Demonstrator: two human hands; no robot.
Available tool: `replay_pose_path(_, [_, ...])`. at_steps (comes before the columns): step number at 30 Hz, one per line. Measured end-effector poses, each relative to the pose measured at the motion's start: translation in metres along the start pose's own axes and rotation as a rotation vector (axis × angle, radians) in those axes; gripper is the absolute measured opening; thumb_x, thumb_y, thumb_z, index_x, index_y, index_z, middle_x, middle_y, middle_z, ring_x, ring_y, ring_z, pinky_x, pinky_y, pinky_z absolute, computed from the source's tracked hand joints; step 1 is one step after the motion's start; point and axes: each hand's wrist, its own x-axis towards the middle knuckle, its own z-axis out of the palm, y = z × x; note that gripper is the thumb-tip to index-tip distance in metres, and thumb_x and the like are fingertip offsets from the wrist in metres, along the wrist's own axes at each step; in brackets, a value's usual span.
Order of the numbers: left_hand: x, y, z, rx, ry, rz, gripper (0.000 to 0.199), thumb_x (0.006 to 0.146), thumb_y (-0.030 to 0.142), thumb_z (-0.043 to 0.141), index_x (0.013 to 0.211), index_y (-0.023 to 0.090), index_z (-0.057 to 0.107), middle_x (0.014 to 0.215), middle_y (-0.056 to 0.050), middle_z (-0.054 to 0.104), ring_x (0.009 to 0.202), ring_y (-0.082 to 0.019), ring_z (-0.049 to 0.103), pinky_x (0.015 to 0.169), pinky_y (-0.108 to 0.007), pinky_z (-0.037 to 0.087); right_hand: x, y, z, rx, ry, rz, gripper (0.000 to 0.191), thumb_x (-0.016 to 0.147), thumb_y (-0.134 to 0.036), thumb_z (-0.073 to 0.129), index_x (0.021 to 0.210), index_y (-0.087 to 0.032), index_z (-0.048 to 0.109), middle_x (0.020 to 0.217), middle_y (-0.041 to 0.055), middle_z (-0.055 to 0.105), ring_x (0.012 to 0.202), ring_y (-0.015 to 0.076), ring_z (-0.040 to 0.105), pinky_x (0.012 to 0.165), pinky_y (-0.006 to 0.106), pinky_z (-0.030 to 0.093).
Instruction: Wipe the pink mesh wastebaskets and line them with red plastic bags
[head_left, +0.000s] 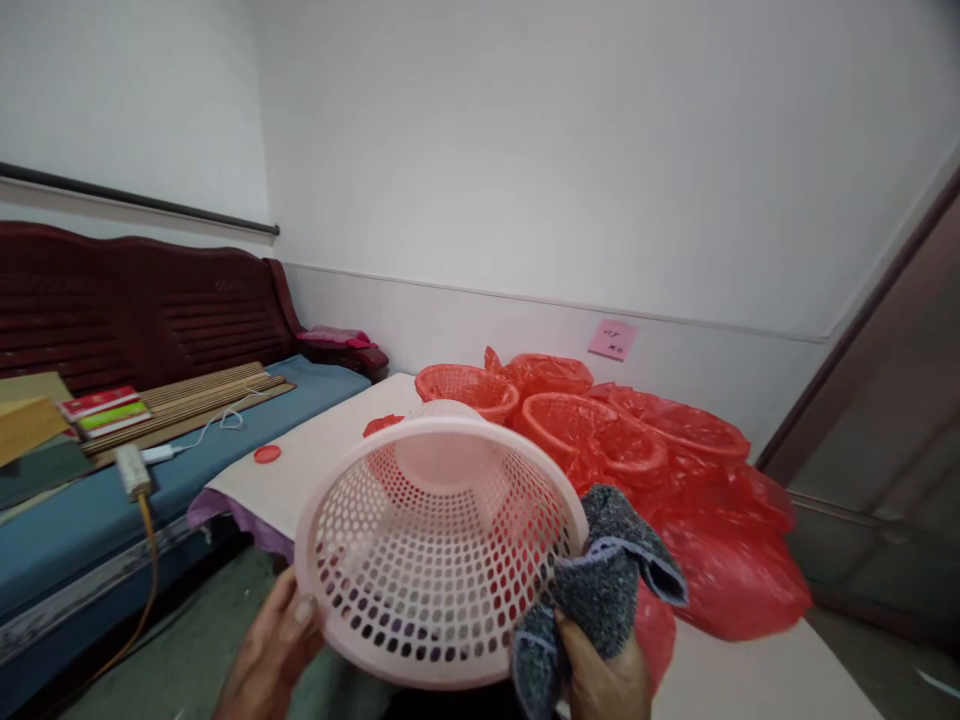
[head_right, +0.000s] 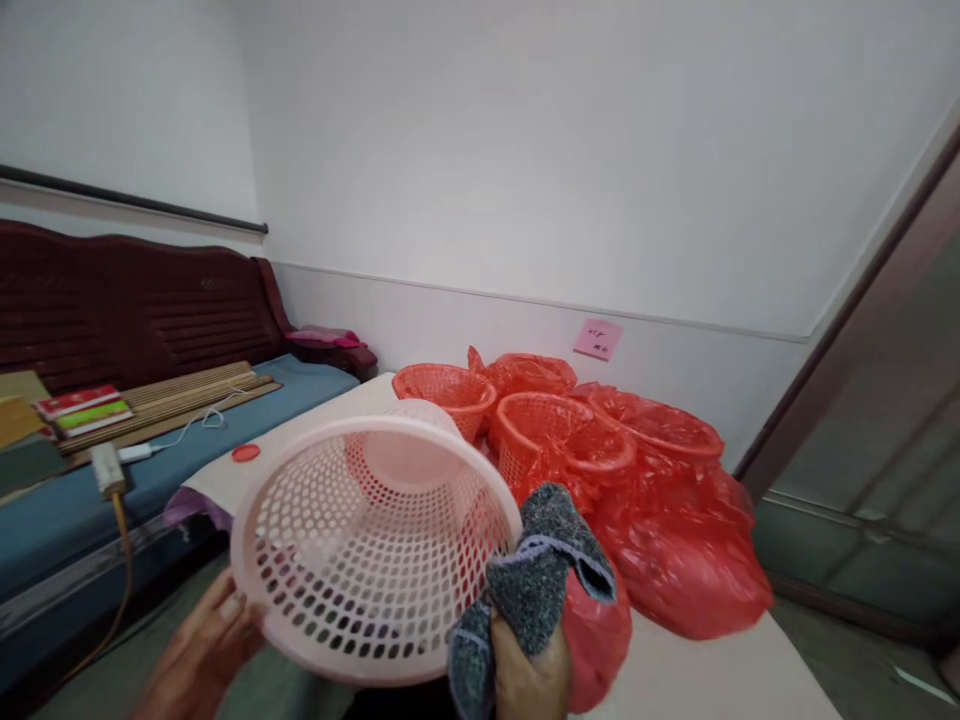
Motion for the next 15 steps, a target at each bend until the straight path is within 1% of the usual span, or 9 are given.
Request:
replay_pose_path(2, [0.011,0.012,-0.010,0.091,-0.035,-0.037,0.063,0.071,0.047,0.075,0.126,0.022,0.057,0.124,-0.008,0.069,0.109,-0.029,0.065,0.085,-0.034,0.057,0.001,-0.006,-0.007,-0.075,-0.009,-0.068,0.061,0.057,-0.045,0.077,0.105,-0.009,0.066,0.101,0.0149,0.074,0.096,0.0335,0.068,0.083,0.038,0.054])
replay_pose_path(3, [0.016,0.014,-0.013,0.134,-0.018,-0.076,0.062,0.070,0.045,0.077,0.123,0.018,0.059,0.116,-0.010,0.072,0.103,-0.029,0.068,0.081,-0.034,0.058,0.001,-0.009,-0.008,-0.103,-0.012,-0.099,0.063,0.057,-0.046,0.077,0.107,-0.010,0.065,0.104,0.0155,0.073,0.098,0.0340,0.067,0.085,0.039,0.053])
replay_pose_path(5, [0.019,0.010,-0.013,0.166,0.059,-0.160,0.055,0.073,0.042,0.075,0.118,0.013,0.061,0.099,-0.012,0.077,0.089,-0.029,0.072,0.072,-0.034,0.059,0.000,-0.013,-0.006,-0.149,-0.023,-0.164,0.067,0.058,-0.047,0.076,0.113,-0.010,0.064,0.109,0.0156,0.072,0.102,0.0343,0.066,0.089,0.039,0.052])
replay_pose_path(7, [0.016,0.001,-0.009,0.143,0.150,-0.176,0.048,0.078,0.039,0.070,0.118,0.014,0.061,0.090,-0.010,0.078,0.082,-0.027,0.072,0.068,-0.032,0.059,0.001,-0.016,-0.001,-0.155,-0.017,-0.209,0.073,0.060,-0.048,0.073,0.121,-0.010,0.061,0.116,0.0157,0.069,0.107,0.0340,0.064,0.092,0.040,0.050])
replay_pose_path(9, [0.009,-0.008,0.000,0.109,0.188,-0.147,0.042,0.083,0.036,0.066,0.119,0.016,0.060,0.092,-0.008,0.077,0.084,-0.024,0.072,0.068,-0.029,0.058,0.003,-0.016,0.005,-0.137,0.007,-0.217,0.078,0.062,-0.050,0.071,0.127,-0.010,0.056,0.123,0.0161,0.066,0.111,0.0334,0.062,0.096,0.041,0.048])
replay_pose_path(11, [0.001,-0.014,0.012,0.043,0.197,-0.143,0.040,0.085,0.035,0.062,0.121,0.020,0.059,0.101,-0.007,0.076,0.092,-0.023,0.071,0.069,-0.027,0.058,0.001,-0.012,0.013,-0.113,0.009,-0.191,0.076,0.065,-0.053,0.069,0.126,-0.009,0.055,0.123,0.0167,0.066,0.113,0.0324,0.061,0.098,0.041,0.046])
replay_pose_path(13, [-0.006,-0.020,0.027,-0.070,0.215,-0.153,0.041,0.087,0.032,0.059,0.127,0.023,0.055,0.110,-0.006,0.074,0.099,-0.023,0.069,0.074,-0.030,0.058,-0.006,-0.002,0.023,-0.094,-0.035,-0.150,0.070,0.070,-0.054,0.066,0.122,-0.008,0.058,0.118,0.0160,0.068,0.113,0.0310,0.061,0.097,0.040,0.046])
replay_pose_path(15, [-0.012,-0.026,0.043,-0.144,0.240,-0.129,0.045,0.088,0.030,0.055,0.133,0.025,0.049,0.115,-0.007,0.072,0.104,-0.024,0.068,0.082,-0.036,0.057,-0.018,0.011,0.035,-0.085,-0.094,-0.121,0.063,0.076,-0.052,0.062,0.121,-0.009,0.059,0.116,0.0144,0.069,0.113,0.0293,0.061,0.097,0.038,0.047])
